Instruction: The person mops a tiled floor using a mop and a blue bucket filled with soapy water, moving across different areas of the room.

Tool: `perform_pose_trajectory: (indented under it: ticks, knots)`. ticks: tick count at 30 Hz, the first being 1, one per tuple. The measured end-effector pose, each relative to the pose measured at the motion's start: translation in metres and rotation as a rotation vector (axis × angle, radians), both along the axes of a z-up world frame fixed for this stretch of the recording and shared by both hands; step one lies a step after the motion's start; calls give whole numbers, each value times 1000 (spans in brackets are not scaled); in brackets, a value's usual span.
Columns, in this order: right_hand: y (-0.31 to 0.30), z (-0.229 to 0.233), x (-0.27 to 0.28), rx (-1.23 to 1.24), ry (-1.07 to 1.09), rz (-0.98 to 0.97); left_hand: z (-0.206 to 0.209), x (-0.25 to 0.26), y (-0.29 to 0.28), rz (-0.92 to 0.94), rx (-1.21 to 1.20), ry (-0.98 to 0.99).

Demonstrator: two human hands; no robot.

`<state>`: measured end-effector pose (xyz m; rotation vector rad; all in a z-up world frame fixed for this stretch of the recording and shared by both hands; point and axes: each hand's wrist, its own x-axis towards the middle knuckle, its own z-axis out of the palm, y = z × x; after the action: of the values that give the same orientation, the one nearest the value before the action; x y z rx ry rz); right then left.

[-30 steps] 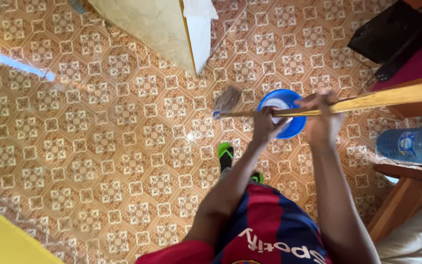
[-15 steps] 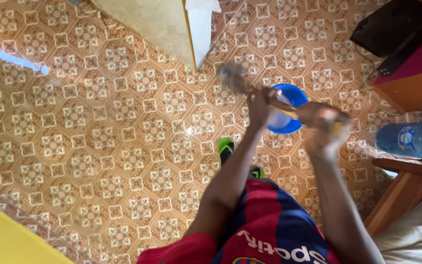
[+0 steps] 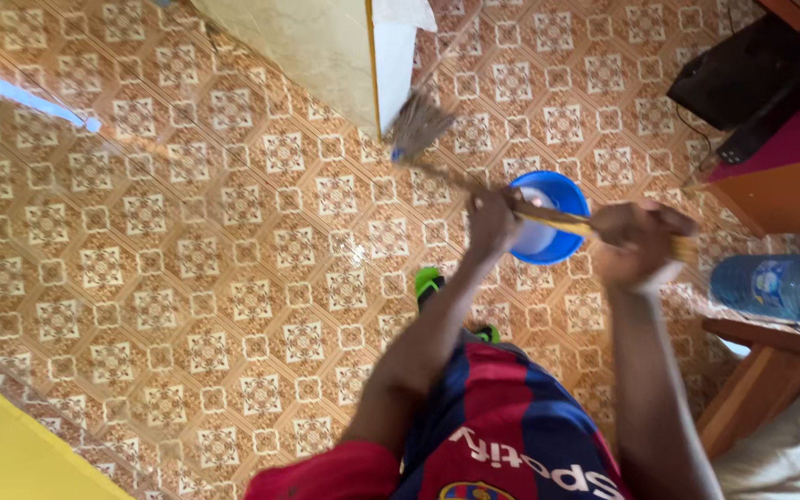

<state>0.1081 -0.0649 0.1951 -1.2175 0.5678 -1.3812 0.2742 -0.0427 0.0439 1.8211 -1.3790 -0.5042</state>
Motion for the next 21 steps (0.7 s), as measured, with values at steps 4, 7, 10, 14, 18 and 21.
perform_pose_trajectory:
  ticks: [4,7,10,14,18,21]
  knots:
    - [6,36,-25,209,46,26,13,-20,27,-27,252,42]
    - [14,58,-22,279,26,8,19,-24,31,10,256,26]
    - [18,82,-9,227,32,-17,24,-29,32,77,185,37]
    - [25,106,26,127,132,-13,32,-23,10,153,13,0]
    - [30,102,62,21,122,70,21,11,-20,89,157,322]
    - [33,59,71,-104,591,-47,-18,23,-41,133,75,491]
